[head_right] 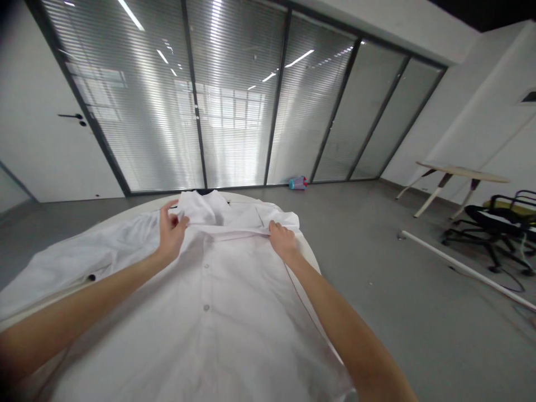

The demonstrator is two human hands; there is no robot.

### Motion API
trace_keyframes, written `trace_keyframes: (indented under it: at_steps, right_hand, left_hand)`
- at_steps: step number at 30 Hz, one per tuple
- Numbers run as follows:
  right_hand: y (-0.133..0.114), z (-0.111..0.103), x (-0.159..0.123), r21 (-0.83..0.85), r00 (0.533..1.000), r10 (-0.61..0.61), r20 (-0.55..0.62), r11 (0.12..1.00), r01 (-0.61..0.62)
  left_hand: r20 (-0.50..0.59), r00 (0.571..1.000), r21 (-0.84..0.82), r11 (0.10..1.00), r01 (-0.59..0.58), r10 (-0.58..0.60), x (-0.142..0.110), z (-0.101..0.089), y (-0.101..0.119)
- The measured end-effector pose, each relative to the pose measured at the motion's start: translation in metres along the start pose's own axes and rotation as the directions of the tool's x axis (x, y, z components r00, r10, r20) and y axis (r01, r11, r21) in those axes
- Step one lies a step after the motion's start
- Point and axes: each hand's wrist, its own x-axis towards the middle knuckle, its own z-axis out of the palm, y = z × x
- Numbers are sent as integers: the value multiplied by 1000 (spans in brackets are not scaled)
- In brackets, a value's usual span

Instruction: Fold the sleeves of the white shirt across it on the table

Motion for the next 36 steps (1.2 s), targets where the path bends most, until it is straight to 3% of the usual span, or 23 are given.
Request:
trace_keyframes:
  at_steps: [2, 5, 7, 10, 11, 13, 15, 17, 18, 21, 22, 23, 25, 27, 29, 31, 36]
  right_hand:
    - [2, 5, -7, -25, 1000, 7, -4, 1000, -7]
    - [-1, 2, -15, -88, 1000, 1, -30, 996, -4]
    - [-6, -6, -21, -135, 999, -1, -46, 991, -5]
    - [-17, -22, -38, -157, 997, -65, -50, 986, 56]
    - [-22, -25, -45, -135, 990, -135, -30, 982, 130]
    - [-35, -29, -61, -18, 931, -363, 42, 931, 364]
    - [-51, -28, -76, 144, 788, -609, 87, 791, 595]
    - [-66, -24, -89, 229, 674, -737, 61, 667, 709]
    - [-72, -21, -94, 240, 648, -761, 32, 635, 734]
    - [-81, -15, -106, 294, 629, -776, -55, 589, 753]
    - [-81, -14, -109, 332, 618, -783, -72, 566, 755]
    - [-81, -13, -111, 370, 606, -791, -81, 541, 755]
    - [-78, -10, -114, 423, 573, -815, -79, 494, 760]
    - [-76, -7, -115, 450, 542, -838, -69, 459, 766]
    - [-74, -4, -113, 464, 538, -841, -61, 453, 761]
    - [-75, -4, -108, 459, 565, -824, -50, 484, 745]
    - [-79, -5, -98, 366, 629, -777, -21, 579, 728]
  left_hand:
    - [21, 988, -23, 987, 156, -156, -42, -28, -9]
    - [228, 926, -14, 950, 311, -300, -93, -66, -7]
    - [399, 869, 5, 948, 318, -293, -109, -89, 6]
    - [596, 749, 123, 955, 271, -289, -106, -120, 32]
    - [594, 752, 175, 958, 228, -288, -99, -128, 38]
    - [475, 851, 263, 959, 104, -223, -79, -139, 41]
    - [317, 942, 339, 941, -2, -112, -54, -141, 30]
    - [276, 955, 401, 916, -10, -110, -33, -137, 12]
    - [324, 933, 416, 909, 5, -154, -25, -134, 2]
    - [508, 828, 359, 932, 49, -239, -17, -126, -13]
    - [513, 829, 300, 951, 70, -223, -18, -125, -13]
    - [469, 862, 221, 971, 96, -192, -21, -126, -10]
    - [263, 955, 54, 990, 128, -138, -29, -132, 1]
    - [86, 987, -21, 990, 137, -135, -36, -142, 12]
    - [78, 978, 30, 981, 193, -195, -43, -154, 18]
    - [167, 937, 117, 950, 290, -307, -47, -164, 17]
    - [426, 761, 120, 864, 489, -489, -56, -177, -4]
